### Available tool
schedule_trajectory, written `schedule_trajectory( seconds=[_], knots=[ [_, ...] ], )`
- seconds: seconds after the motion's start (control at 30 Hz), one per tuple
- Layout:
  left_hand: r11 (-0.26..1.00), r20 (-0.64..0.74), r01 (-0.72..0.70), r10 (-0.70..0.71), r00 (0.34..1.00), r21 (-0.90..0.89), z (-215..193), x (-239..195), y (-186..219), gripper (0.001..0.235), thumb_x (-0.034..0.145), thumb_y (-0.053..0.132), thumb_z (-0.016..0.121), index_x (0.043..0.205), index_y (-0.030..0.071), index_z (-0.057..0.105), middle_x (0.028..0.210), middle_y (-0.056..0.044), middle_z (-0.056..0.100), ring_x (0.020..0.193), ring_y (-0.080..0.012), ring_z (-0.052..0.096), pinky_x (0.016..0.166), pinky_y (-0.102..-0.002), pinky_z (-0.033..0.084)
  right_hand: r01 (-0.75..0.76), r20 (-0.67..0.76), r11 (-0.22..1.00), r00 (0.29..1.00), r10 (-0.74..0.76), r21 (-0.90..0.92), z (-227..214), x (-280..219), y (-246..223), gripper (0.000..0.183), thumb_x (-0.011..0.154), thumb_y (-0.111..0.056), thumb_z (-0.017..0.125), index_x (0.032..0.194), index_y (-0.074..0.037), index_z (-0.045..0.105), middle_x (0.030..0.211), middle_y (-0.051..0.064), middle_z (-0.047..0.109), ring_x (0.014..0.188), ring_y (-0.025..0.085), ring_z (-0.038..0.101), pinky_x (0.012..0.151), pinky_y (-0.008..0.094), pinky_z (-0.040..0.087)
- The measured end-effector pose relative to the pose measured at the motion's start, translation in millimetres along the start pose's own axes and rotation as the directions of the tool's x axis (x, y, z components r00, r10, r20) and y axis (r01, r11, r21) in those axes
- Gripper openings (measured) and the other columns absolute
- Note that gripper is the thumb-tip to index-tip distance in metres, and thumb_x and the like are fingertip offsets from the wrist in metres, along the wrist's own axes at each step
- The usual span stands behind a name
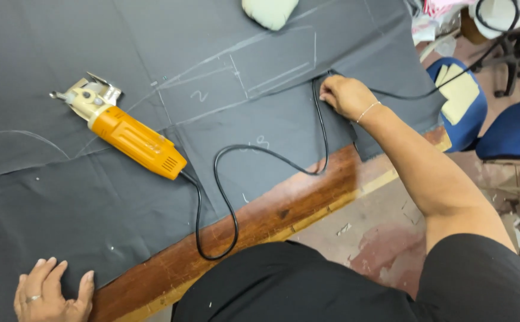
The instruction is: Using an electric rotary cutter to cut out garment pattern pieces from a large sheet of fabric on a cutting table.
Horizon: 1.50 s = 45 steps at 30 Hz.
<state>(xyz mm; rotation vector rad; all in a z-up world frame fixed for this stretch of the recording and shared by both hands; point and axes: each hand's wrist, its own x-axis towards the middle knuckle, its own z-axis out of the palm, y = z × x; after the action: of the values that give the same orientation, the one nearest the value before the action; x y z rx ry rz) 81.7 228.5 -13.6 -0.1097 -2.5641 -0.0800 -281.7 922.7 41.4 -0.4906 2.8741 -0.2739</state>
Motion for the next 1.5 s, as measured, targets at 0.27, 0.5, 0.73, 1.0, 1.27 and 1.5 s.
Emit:
schedule_trajectory(
  seconds=[0.27,0.5,0.73,1.0,1.27,1.5],
  knots=[
    [0.989,0.092,0.148,-0.145,0.985,-0.028,12,-19,-2,0.045,0.087,0.034,0.084,0.113,-0.003,0.081,0.132,-0.018,0.079,0.135,-0.0327,0.075,0.131,-0.052,0.055,0.061,0.409,0.955,0.91,0.067,-0.291,-18,19,-4,0.019,0.1,-0.025,0.047,0.1,-0.006,0.05,0.098,0.017,0.062,0.072,0.042,0.066,0.064,0.054,0.049],
    [0.982,0.216,0.154,-0.174,0.961,0.105,41,-46,-28,0.058,0.079,0.051,0.076,0.11,0.003,0.082,0.127,-0.012,0.08,0.13,-0.0258,0.075,0.119,-0.042,0.058,0.126,0.456,0.836,0.876,0.16,-0.534,-92,37,-6,0.011,0.085,-0.013,0.055,0.094,-0.007,0.054,0.082,0.014,0.067,0.073,0.036,0.065,0.057,0.049,0.047],
    [0.984,0.173,0.175,-0.176,0.969,0.022,34,-39,-19,0.058,0.08,0.047,0.08,0.109,-0.003,0.082,0.127,-0.017,0.079,0.13,-0.031,0.075,0.118,-0.046,0.057,0.283,-0.094,0.854,0.93,-0.357,-0.437,-116,129,-14,0.019,0.101,-0.024,0.065,0.111,-0.028,0.081,0.095,0.003,0.074,0.081,0.031,0.07,0.067,0.044,0.053],
    [0.988,0.212,0.111,-0.131,0.968,0.104,-1,-4,5,0.052,0.082,0.047,0.078,0.109,0.003,0.082,0.13,-0.01,0.079,0.132,-0.0245,0.075,0.124,-0.044,0.06,0.118,-0.001,0.68,0.985,-0.172,-0.723,-97,221,-31,0.029,0.067,0.0,0.065,0.076,-0.026,0.073,0.082,0.004,0.054,0.055,0.031,0.061,0.042,0.039,0.045],
    [0.995,0.146,0.082,-0.089,0.985,0.049,-29,34,23,0.048,0.086,0.044,0.079,0.109,0.002,0.079,0.126,-0.013,0.076,0.127,-0.0281,0.072,0.121,-0.05,0.057,0.238,0.105,0.538,0.958,-0.266,-0.809,-87,236,-36,0.019,0.086,-0.013,0.063,0.099,-0.011,0.077,0.098,0.01,0.075,0.082,0.033,0.077,0.059,0.044,0.062],
    [0.991,0.086,0.105,-0.098,0.992,-0.083,-38,46,27,0.039,0.092,0.037,0.079,0.105,0.0,0.078,0.119,-0.016,0.075,0.121,-0.0325,0.071,0.115,-0.051,0.051,0.016,-0.1,0.45,0.967,-0.234,-0.893,-97,214,-21,0.024,0.103,-0.047,0.074,0.115,-0.026,0.075,0.081,0.008,0.082,0.072,0.031,0.082,0.056,0.039,0.063]
  ],
)
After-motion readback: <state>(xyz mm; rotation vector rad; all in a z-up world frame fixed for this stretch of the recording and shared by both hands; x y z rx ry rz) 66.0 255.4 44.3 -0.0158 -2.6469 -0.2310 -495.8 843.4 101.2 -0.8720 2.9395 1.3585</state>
